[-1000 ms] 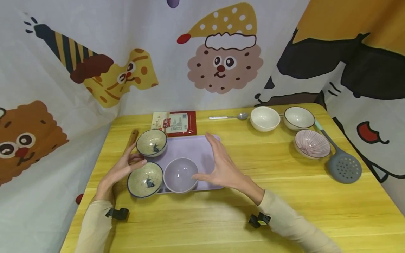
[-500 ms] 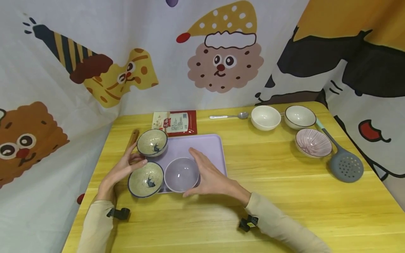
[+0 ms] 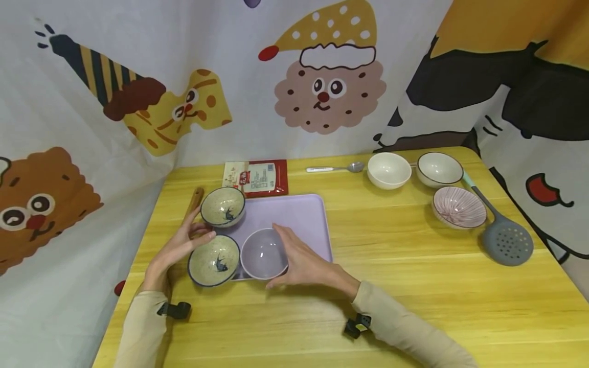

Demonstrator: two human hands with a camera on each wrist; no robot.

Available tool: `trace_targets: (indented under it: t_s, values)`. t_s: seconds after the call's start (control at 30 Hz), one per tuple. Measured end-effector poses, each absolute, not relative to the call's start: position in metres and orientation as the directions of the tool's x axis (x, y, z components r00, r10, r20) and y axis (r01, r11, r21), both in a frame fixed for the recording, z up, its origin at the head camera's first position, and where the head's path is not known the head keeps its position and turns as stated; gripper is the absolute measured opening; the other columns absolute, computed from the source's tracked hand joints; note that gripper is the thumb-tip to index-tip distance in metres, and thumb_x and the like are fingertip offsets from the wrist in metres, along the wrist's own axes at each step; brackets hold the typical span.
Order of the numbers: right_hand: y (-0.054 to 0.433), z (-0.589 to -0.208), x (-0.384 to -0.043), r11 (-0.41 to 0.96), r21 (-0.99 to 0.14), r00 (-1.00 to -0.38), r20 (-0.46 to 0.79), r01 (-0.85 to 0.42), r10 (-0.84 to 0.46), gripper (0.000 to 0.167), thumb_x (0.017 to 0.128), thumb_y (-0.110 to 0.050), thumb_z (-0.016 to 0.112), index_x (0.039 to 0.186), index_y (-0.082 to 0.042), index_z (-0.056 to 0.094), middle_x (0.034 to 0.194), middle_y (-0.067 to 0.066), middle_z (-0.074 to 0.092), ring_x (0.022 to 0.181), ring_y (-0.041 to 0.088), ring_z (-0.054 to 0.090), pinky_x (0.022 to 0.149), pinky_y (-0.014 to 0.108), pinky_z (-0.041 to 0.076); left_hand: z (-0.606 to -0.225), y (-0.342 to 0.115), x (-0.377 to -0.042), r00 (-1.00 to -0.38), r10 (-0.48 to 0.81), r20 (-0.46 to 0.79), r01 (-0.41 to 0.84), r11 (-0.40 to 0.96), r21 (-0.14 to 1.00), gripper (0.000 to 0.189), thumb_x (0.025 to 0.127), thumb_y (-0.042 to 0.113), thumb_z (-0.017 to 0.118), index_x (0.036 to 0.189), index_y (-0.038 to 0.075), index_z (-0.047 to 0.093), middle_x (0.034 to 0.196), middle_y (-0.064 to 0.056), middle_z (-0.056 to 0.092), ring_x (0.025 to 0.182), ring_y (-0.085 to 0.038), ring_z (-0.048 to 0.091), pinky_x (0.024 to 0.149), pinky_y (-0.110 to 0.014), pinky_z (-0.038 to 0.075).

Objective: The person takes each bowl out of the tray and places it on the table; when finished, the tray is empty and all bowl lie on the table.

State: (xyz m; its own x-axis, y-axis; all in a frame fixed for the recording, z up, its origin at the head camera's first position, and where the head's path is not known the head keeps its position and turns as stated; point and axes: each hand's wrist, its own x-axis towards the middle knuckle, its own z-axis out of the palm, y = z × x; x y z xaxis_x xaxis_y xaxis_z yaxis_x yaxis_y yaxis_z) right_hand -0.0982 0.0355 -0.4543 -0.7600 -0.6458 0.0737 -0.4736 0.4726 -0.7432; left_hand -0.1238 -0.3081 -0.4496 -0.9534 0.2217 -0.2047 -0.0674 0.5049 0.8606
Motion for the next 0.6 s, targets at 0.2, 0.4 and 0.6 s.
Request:
trace_targets:
  t_s: [0.2,0.4,0.6]
  values:
    - [0.038,-0.460,-0.099,0.441,-0.777,-0.782,0.104,-0.450,-0.614,0.133,0.059,-0.040,0.098,0.160,-0.004,0.020,0.156,0.017,0.040,0.136,0.032,0.051,0.110,0.051,0.049,-0.451,-0.308,-0.125,-0.953,0.223,-0.203,-0.066,0.504,0.861,0.099,0.100,0.024,0.064,0.163,0.010,-0.011,0.150,-0.039,0.039,0.137,-0.052,0.044,0.112,-0.064,0.041]
    - [0.041,-0.472,-0.100,0.402,-0.784,-0.800,0.192,-0.474,-0.568,0.129,0.057,-0.043,0.098,0.159,-0.007,0.028,0.153,0.013,0.046,0.132,0.028,0.054,0.106,0.050,0.052,-0.451,-0.307,-0.124,-0.955,0.220,-0.201,-0.066,0.502,0.862,0.098,0.100,0.024,0.064,0.163,0.010,-0.010,0.149,-0.038,0.041,0.137,-0.051,0.044,0.112,-0.063,0.041]
    - [0.047,-0.471,-0.100,0.391,-0.781,-0.816,0.247,-0.487,-0.523,0.128,0.055,-0.047,0.097,0.158,-0.009,0.030,0.153,0.011,0.046,0.132,0.028,0.055,0.105,0.049,0.053,-0.451,-0.309,-0.124,-0.955,0.223,-0.193,-0.058,0.499,0.865,0.098,0.100,0.024,0.064,0.163,0.008,-0.010,0.149,-0.039,0.041,0.137,-0.052,0.044,0.113,-0.063,0.040]
